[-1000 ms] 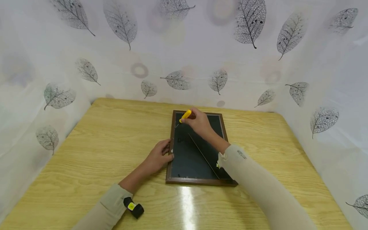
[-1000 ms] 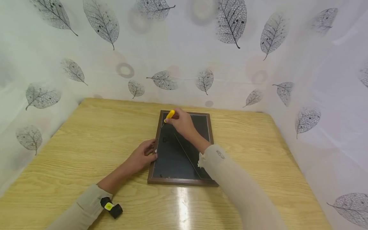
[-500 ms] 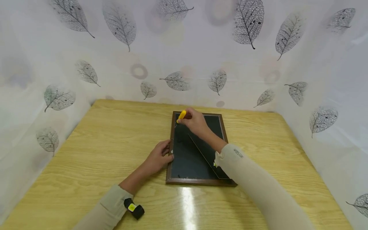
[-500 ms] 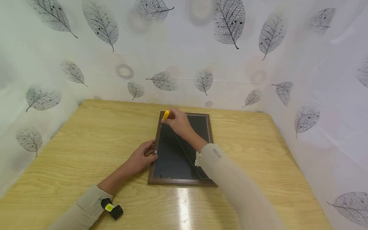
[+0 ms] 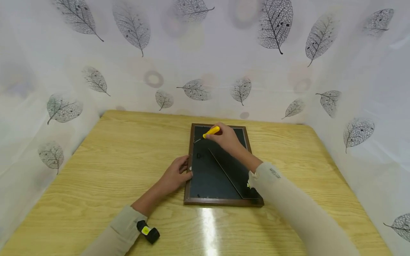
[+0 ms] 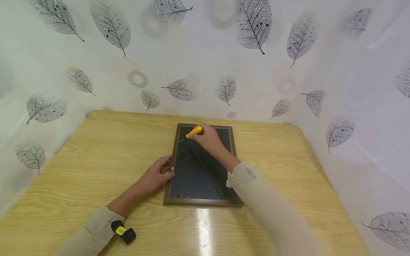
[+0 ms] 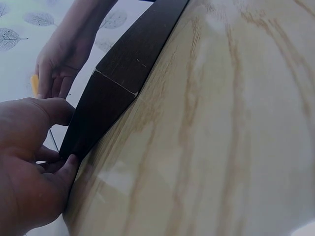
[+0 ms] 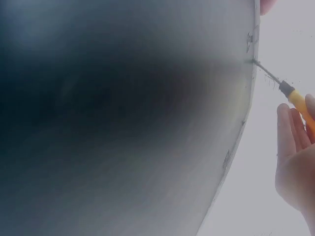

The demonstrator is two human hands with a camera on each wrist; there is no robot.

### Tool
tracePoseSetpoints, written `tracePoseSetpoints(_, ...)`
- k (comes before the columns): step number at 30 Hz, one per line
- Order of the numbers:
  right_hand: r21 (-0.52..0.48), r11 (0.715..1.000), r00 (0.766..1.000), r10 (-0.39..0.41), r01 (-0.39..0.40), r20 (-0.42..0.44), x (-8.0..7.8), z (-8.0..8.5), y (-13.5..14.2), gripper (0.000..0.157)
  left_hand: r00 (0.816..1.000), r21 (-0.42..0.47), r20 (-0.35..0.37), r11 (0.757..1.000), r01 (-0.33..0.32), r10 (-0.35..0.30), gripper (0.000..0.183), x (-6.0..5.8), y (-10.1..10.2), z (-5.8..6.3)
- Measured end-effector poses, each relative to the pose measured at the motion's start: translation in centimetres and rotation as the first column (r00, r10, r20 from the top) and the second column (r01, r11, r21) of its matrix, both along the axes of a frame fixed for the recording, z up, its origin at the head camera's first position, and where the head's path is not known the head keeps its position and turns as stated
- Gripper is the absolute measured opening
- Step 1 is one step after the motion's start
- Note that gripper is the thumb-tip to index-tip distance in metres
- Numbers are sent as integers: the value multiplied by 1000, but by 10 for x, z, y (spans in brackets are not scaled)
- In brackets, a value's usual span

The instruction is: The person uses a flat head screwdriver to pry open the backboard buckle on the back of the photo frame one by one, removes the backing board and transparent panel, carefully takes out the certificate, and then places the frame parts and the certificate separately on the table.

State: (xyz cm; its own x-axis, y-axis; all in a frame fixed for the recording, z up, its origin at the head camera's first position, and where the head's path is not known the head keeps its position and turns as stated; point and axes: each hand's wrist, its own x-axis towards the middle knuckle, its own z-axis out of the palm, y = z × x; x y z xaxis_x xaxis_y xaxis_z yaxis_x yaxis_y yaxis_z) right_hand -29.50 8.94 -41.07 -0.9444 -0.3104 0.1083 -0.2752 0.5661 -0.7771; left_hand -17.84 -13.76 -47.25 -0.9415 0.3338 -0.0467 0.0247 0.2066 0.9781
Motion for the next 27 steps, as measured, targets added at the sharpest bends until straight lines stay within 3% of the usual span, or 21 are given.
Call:
tracePoseSetpoints(12,136,991,997,-19,8,77,7,2,18,30,1000,-7,-1,1000,20,-20,71,0,-1,1)
tracePoseSetpoints(20,215,976,991,20,-48,131,7,-2,24,34,1000,2,10,1000,10,-10,71,0,0,2)
tracePoseSetpoints(24,180,983,994,23,-42,108,10,-3,30,32,1000,-1,6,1000,11,-11,70,0,-1,2)
tracePoseSetpoints(27,99,995,995,0,-10,97,17,-3,40,29,999,-44,-4,998,-35,35,67,-1,-1,3)
